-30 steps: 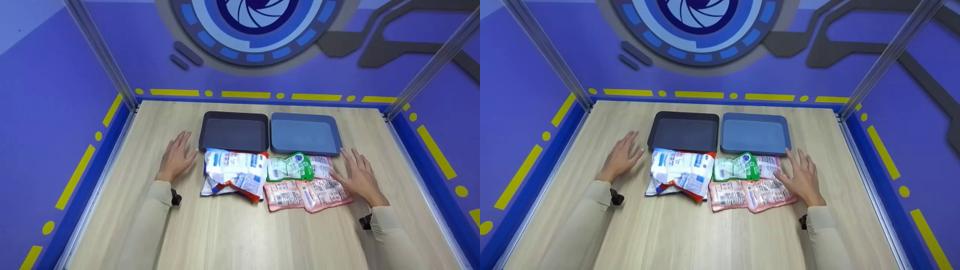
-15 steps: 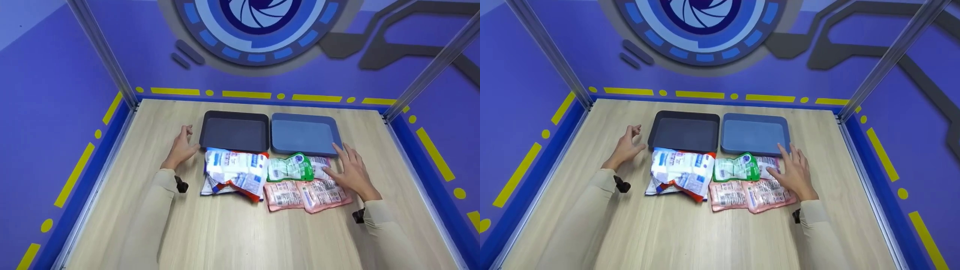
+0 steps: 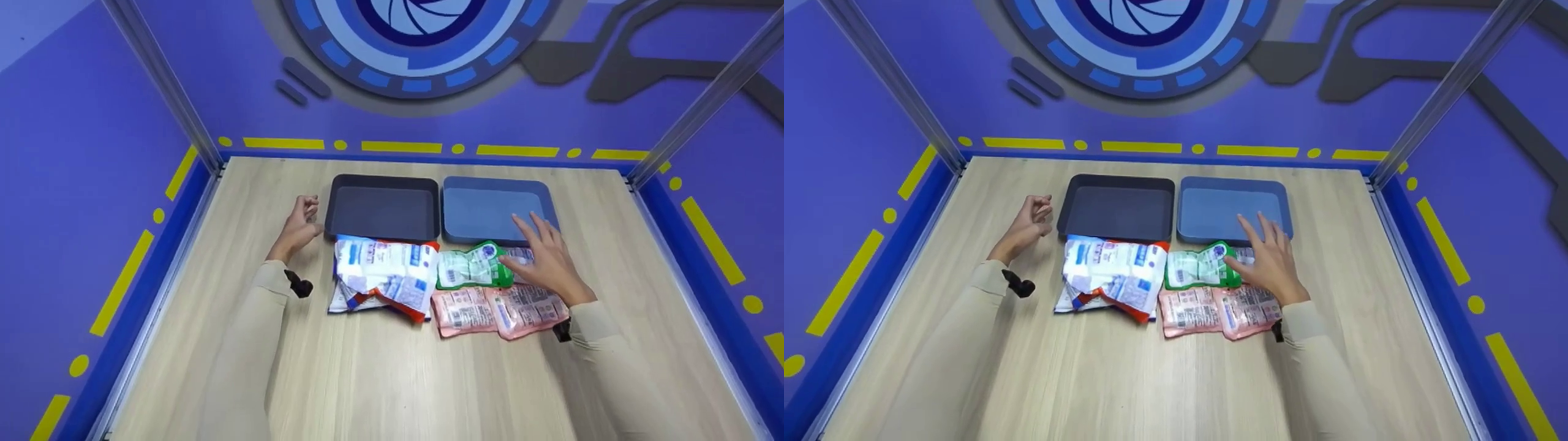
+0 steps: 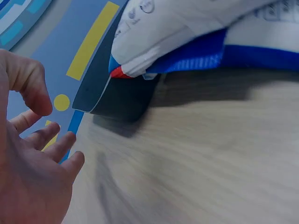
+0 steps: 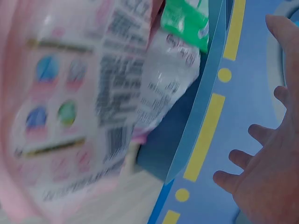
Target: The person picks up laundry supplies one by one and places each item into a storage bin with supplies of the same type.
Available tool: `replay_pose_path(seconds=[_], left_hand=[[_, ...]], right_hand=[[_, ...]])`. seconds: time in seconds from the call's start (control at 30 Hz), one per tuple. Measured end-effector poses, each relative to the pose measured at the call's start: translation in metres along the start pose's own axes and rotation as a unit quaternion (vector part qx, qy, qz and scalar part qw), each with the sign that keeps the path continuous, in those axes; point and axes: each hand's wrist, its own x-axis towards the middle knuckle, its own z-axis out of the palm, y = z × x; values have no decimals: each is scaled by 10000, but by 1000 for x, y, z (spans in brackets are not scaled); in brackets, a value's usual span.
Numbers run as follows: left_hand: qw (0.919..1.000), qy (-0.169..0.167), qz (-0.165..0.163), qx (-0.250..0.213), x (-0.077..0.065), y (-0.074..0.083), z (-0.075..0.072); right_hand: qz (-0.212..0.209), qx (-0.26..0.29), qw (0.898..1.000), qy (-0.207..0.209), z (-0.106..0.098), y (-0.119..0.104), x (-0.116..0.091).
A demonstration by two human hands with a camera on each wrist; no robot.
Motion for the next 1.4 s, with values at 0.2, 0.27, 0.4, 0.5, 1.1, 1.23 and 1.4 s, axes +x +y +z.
replay_pose_path(seconds=[0.2,0.27,0.4,0.5,1.1,1.23,1.4], left_hand=[[9984,-317,-174,-436,6,3,2],[9978,-374,-224,-490,8,3,3],[9975,-461,-275,-459,11,3,6],[9977,-449,-300,-419,14,3,8],[9949,-348,-597,734,20,3,17],[9926,-350,-687,937,20,3,18],[9912,-399,-681,1061,21,1,18]], right_hand=[[-242,-234,9994,-87,3,-20,13],[-287,-271,9991,-149,5,-26,16],[-345,-306,9985,-291,9,-38,20],[-431,-325,9976,-423,14,-45,23],[-892,-333,9913,-904,35,-91,39],[-976,-345,9900,-954,39,-100,41],[-1036,-313,9887,-1035,44,-111,43]])
